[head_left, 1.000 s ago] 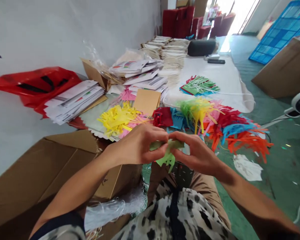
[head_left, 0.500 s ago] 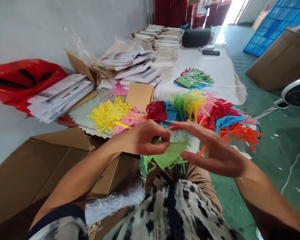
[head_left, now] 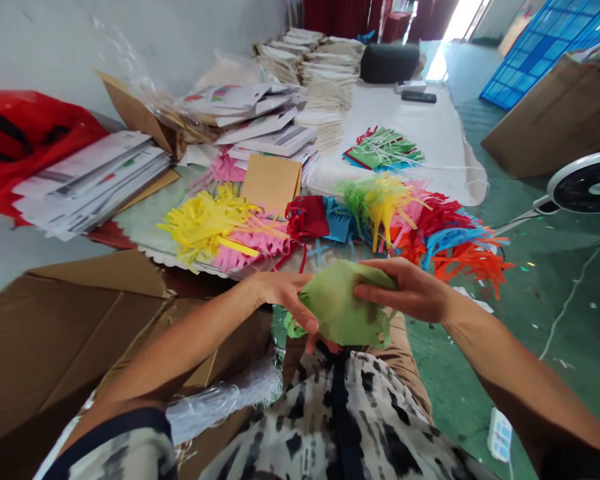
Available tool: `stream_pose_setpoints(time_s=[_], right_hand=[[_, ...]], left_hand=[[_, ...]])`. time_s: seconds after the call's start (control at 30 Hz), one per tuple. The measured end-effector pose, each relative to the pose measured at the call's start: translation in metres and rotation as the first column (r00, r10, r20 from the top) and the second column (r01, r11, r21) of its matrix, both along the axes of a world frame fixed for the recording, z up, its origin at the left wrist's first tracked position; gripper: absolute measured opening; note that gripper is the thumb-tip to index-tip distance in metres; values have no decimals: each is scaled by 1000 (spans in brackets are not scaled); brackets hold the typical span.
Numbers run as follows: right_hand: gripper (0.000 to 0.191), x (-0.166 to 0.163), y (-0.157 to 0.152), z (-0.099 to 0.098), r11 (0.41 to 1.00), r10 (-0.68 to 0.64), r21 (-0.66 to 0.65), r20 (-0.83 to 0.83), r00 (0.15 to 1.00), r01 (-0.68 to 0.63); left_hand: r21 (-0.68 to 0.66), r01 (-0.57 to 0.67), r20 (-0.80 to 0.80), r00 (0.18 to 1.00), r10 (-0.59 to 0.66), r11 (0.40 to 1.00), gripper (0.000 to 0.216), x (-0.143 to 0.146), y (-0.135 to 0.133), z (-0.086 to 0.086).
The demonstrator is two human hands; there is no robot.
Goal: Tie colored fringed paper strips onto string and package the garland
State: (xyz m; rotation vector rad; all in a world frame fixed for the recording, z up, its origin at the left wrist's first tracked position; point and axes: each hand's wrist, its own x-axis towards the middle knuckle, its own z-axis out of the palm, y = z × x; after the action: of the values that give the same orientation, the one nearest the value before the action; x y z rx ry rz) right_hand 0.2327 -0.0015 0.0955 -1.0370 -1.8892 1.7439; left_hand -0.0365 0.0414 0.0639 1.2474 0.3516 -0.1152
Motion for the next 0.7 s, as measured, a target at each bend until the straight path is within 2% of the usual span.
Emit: stream_pose_setpoints(time_s=[0.07, 0.1, 0.17, 0.2, 0.23, 0.27, 0.33, 0.4, 0.47, 0.53, 0.57, 0.63, 0.67, 0.7], right_hand=[[39, 8, 10, -5, 1000, 10, -25, 40, 999, -9], [37, 13, 15, -5, 1000, 3, 10, 82, 997, -4], [31, 24, 24, 3, 975, -84, 217, 209, 974, 37], [28, 28, 26, 11, 923, -170, 380, 271, 948, 57], [27, 31, 28, 21, 832, -272, 552, 319, 908, 55], [26, 33, 27, 31, 704, -379, 709, 342, 859, 28], [28, 33, 21, 50, 422, -560, 904, 323, 763, -73], [27, 28, 11, 59, 196, -652, 966, 257, 713, -168], [22, 20, 0, 53, 46, -643, 973, 201, 739, -224], [20, 11, -8, 32, -28, -575, 966, 195, 794, -257], [22, 7, -11, 16, -42, -548, 964, 199, 812, -264], [26, 1, -17, -22, -34, -544, 963, 206, 813, -267], [27, -2, -20, -41, -11, -557, 965, 212, 803, -262], [30, -4, -23, -59, 46, -565, 961, 250, 786, -272]], left_hand=[[10, 29, -22, 999, -28, 1000, 38, 0, 7, -2], [45, 15, -33, 999, -14, 999, 35, -1, 12, 1], [170, -70, -49, 996, 80, 983, 31, -3, 24, 11], [253, -123, -52, 989, 141, 960, 26, -4, 30, 18], [345, -172, -48, 978, 201, 923, 22, -5, 34, 26], [443, -222, -28, 965, 261, 869, 18, -6, 37, 34], [625, -332, 60, 923, 381, 707, 13, -7, 40, 48], [739, -424, 167, 869, 466, 524, 19, -10, 39, 56], [814, -452, 221, 822, 525, 365, 27, -18, 37, 55], [888, -394, 204, 802, 562, 239, 30, -31, 35, 45], [925, -332, 173, 802, 571, 186, 32, -39, 33, 39], [979, -179, 92, 808, 582, 93, 42, -56, 24, 25], [993, -101, 48, 812, 582, 59, 53, -63, 17, 20], [999, -37, 9, 817, 577, 36, 65, -67, 7, 15]])
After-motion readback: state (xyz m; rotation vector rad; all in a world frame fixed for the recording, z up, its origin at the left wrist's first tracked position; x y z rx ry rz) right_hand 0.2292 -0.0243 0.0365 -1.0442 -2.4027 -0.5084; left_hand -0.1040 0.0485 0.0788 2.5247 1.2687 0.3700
